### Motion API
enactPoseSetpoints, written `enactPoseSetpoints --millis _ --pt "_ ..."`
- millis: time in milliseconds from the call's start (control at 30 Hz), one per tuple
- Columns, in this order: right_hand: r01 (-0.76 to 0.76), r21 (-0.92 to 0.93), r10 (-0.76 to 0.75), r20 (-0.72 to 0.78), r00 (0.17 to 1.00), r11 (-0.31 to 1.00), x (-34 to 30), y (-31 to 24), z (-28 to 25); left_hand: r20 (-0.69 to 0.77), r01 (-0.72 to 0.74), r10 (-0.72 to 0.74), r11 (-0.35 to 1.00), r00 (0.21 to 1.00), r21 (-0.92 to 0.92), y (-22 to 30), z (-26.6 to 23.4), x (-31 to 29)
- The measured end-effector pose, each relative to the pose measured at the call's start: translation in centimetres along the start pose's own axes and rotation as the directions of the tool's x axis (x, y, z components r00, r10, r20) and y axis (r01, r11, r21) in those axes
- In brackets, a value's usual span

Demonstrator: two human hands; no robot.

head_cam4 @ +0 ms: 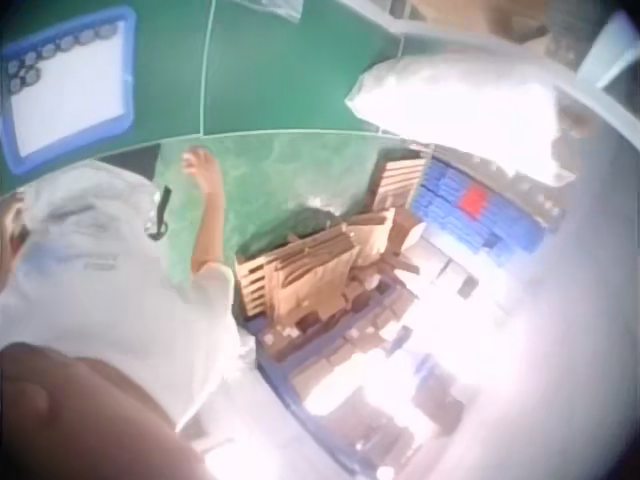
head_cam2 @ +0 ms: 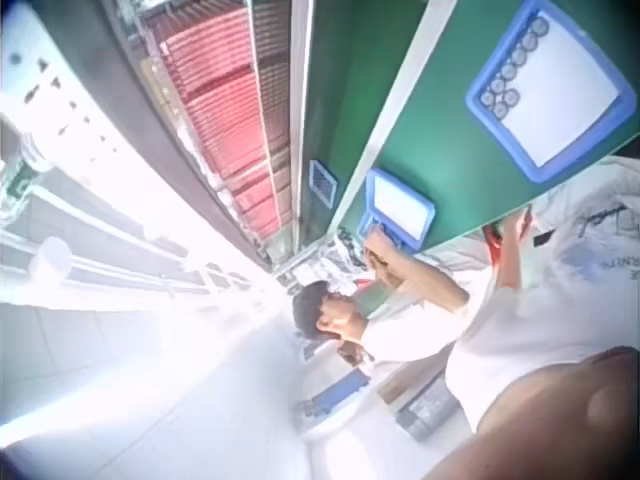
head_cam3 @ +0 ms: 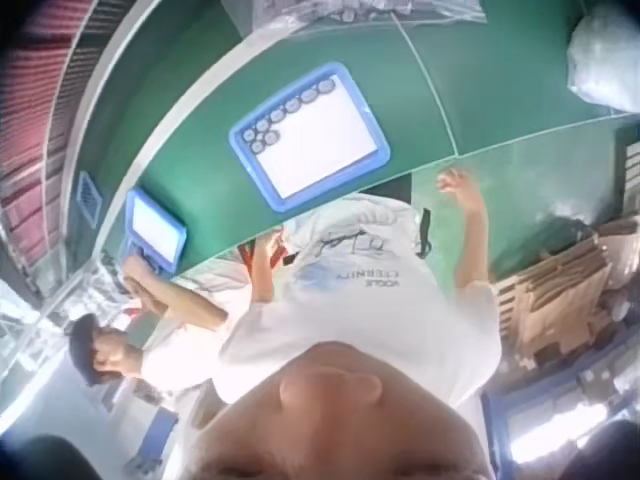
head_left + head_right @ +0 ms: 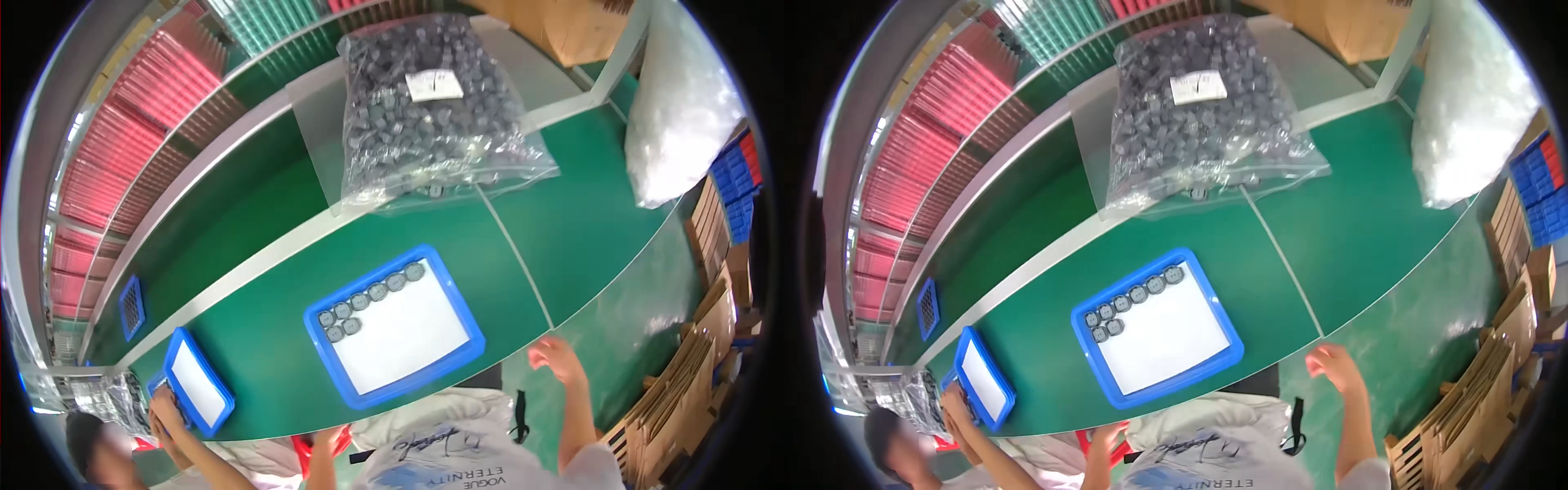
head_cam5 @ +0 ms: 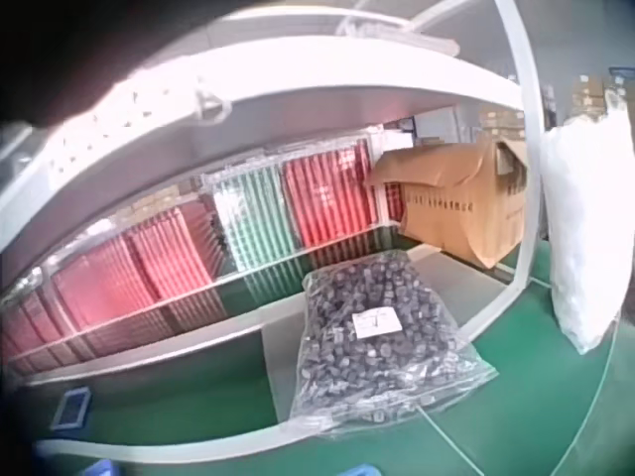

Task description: Arrange small circular electronic components into a grid pattern inside a blue plastic tray.

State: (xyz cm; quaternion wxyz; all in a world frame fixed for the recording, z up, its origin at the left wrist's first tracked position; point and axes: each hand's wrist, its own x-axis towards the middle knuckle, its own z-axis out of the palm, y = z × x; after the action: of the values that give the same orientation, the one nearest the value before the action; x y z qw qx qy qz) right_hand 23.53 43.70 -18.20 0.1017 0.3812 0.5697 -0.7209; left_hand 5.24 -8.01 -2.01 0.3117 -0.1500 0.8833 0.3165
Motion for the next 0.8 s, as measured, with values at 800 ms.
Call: enactPoseSetpoints --millis 800 --pt "0.375 -0.913 -0.899 0.291 0.327 -0.159 10.9 -24.4 12.3 -0.512 -0.691 0.622 0.719 0.593 0.073 9.6 6.7 1.0"
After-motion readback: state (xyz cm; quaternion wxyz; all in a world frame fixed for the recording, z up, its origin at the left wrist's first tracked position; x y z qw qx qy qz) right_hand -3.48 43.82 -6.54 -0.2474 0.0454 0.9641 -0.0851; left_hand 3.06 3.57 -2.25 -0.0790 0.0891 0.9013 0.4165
